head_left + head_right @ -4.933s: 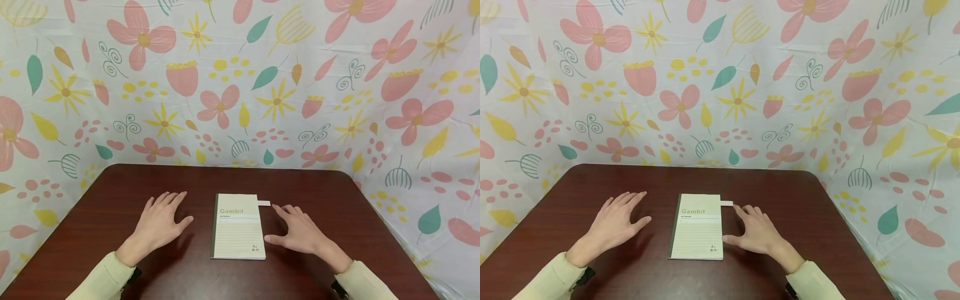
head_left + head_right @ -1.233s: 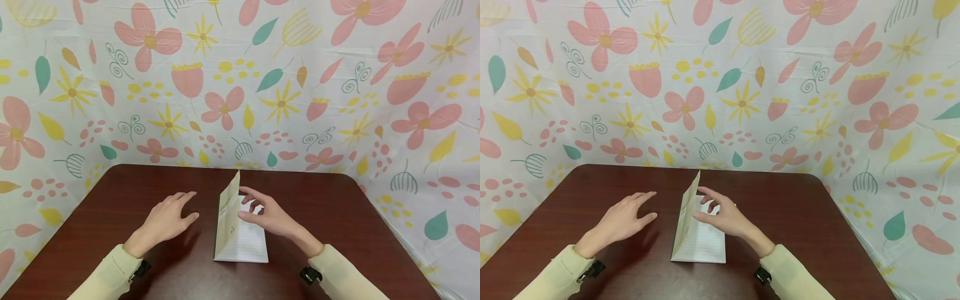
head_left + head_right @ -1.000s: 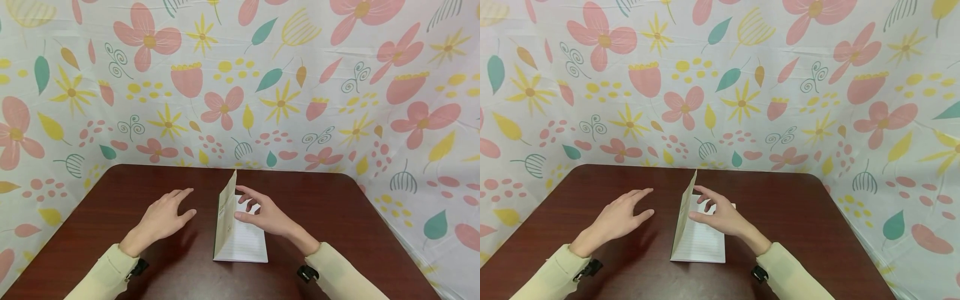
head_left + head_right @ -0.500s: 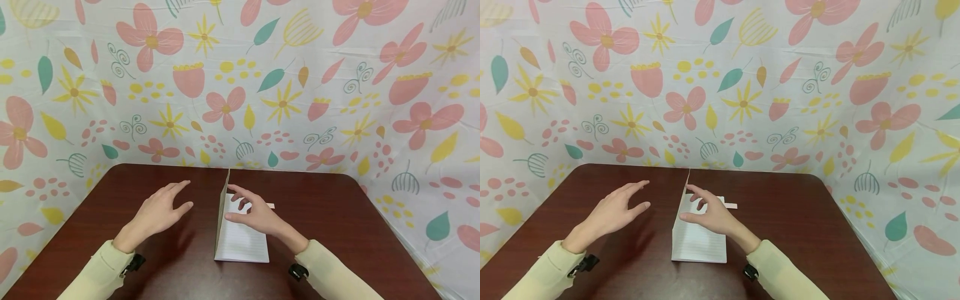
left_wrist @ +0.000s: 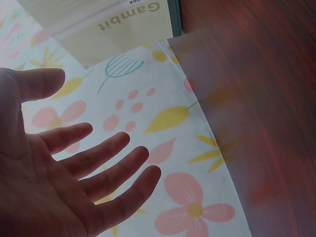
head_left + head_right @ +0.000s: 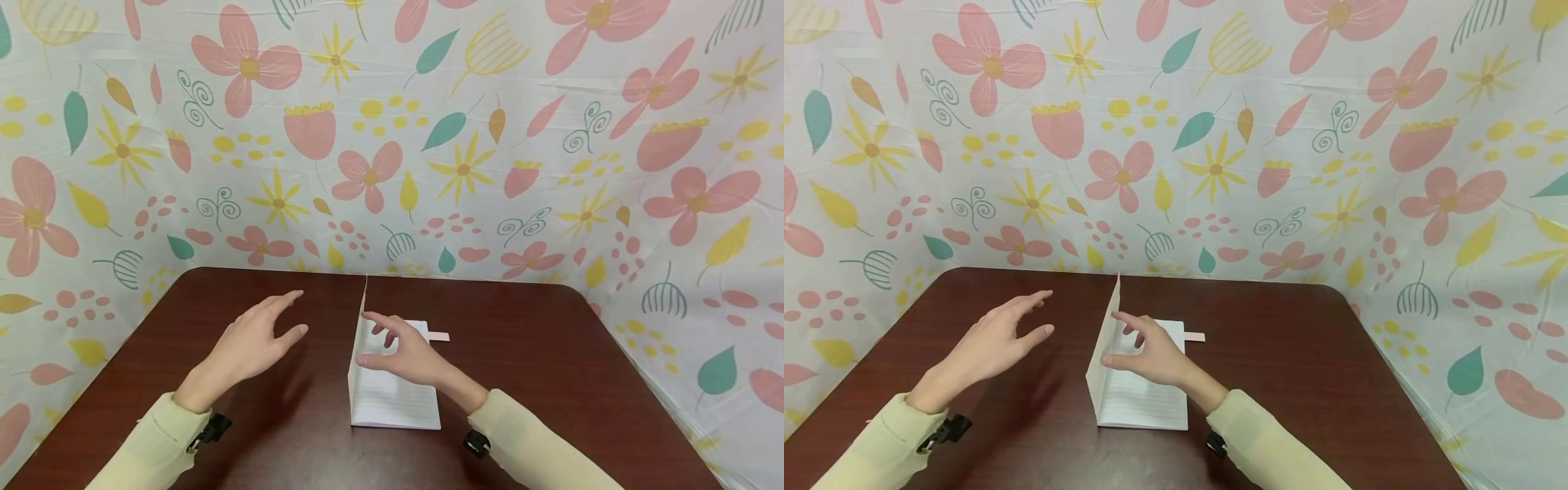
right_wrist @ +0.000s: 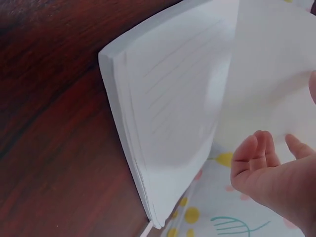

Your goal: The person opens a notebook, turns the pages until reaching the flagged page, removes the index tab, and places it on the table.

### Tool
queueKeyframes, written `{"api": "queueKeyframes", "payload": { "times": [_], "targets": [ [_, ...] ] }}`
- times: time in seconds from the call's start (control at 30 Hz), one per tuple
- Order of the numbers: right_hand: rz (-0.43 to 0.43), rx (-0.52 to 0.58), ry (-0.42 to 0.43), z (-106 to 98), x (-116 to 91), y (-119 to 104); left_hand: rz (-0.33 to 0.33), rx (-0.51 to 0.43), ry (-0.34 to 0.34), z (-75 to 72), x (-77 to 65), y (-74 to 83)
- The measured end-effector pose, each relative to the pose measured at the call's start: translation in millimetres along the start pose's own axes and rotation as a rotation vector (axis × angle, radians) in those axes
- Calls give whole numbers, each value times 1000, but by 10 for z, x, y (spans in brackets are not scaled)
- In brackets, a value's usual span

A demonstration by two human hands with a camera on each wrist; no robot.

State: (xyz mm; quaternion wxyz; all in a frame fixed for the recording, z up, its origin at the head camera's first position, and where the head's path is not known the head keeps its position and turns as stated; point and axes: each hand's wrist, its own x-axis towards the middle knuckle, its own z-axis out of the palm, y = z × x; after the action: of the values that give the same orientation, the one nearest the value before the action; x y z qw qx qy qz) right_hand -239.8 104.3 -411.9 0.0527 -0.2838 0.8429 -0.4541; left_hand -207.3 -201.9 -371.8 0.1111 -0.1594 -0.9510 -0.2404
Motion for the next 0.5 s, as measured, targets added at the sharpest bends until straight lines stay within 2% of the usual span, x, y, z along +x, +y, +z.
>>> {"api": "queueKeyframes", "payload": {
  "times": [0.5],
  "targets": [
    [3, -83, -6, 154, 106, 84, 4, -41, 11, -48, -1, -72]
  ]
}}
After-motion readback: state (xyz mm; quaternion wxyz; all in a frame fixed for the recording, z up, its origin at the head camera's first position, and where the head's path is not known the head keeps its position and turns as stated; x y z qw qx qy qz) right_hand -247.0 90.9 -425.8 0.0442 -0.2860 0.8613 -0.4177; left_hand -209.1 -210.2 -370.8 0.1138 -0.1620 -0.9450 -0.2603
